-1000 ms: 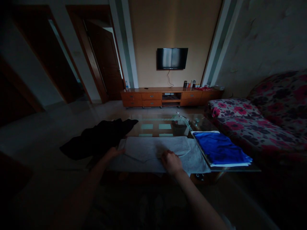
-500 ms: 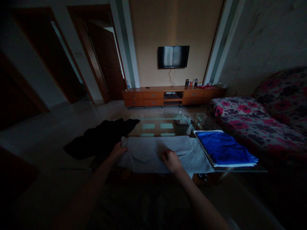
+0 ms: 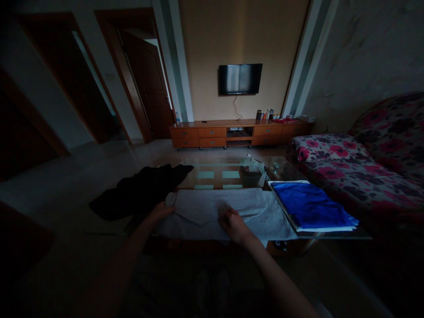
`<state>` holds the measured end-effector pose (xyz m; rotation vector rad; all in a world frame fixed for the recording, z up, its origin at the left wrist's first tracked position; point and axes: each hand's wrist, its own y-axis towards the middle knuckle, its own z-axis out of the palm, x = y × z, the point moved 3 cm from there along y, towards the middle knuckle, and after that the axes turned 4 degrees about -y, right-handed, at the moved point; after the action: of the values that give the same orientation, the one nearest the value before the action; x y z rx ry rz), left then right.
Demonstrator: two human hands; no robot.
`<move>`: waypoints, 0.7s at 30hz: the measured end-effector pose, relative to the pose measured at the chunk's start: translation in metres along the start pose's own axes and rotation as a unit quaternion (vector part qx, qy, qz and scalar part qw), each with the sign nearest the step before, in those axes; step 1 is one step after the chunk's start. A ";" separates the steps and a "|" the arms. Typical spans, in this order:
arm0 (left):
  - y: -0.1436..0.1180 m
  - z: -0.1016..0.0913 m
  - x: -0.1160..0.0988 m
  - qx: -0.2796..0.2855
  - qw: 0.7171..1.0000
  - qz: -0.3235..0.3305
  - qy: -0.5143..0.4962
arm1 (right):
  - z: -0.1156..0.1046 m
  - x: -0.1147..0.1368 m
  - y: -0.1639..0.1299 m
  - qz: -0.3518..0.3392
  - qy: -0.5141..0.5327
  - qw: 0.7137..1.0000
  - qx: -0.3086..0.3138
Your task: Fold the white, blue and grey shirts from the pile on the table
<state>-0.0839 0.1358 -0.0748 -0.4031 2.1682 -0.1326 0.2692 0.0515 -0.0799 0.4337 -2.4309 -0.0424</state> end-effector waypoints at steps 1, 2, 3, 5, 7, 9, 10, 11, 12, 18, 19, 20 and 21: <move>-0.001 -0.002 -0.002 0.009 1.000 0.002 -0.015 | -0.001 0.001 0.001 0.012 0.015 1.000 -0.007; -0.002 -0.005 -0.005 0.021 0.999 0.005 -0.038 | -0.002 0.001 0.003 0.025 0.038 0.999 -0.018; -0.005 -0.007 -0.010 0.034 0.997 0.009 -0.064 | -0.003 0.002 0.006 0.037 0.072 0.996 -0.033; -0.011 -0.007 -0.025 0.061 0.991 0.022 -0.120 | -0.007 0.005 0.012 0.054 0.163 0.983 -0.069; -0.021 -0.002 -0.046 0.093 0.981 0.067 -0.159 | -0.011 0.011 0.019 0.057 0.263 0.959 -0.093; -0.035 0.010 -0.068 0.137 0.964 0.149 -0.173 | -0.013 0.017 0.026 0.057 0.348 0.931 -0.096; -0.042 0.019 -0.076 0.155 0.958 0.176 -0.167 | -0.012 0.020 0.028 0.063 0.383 0.917 -0.090; -0.047 0.027 -0.082 0.164 0.955 0.187 -0.159 | -0.010 0.021 0.029 0.073 0.415 0.903 -0.080; -0.051 0.036 -0.083 0.165 0.959 0.174 -0.152 | -0.005 0.022 0.029 0.085 0.444 0.890 -0.067; -0.041 0.071 -0.056 0.113 0.990 0.024 -0.075 | 0.036 0.014 0.035 0.171 0.524 0.834 -0.022; -0.035 0.072 -0.053 0.093 0.994 0.029 -0.055 | 0.043 0.012 0.040 0.189 0.532 0.825 -0.024; -0.031 0.072 -0.050 0.074 0.996 0.038 -0.041 | 0.049 0.012 0.046 0.205 0.536 0.819 -0.028; -0.026 0.071 -0.049 0.056 0.997 0.047 -0.031 | 0.053 0.012 0.053 0.216 0.533 0.818 -0.033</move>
<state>0.0065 0.1314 -0.0730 -0.2369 2.1025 -0.1862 0.2119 0.0938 -0.1066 -0.1464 -1.3419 0.2496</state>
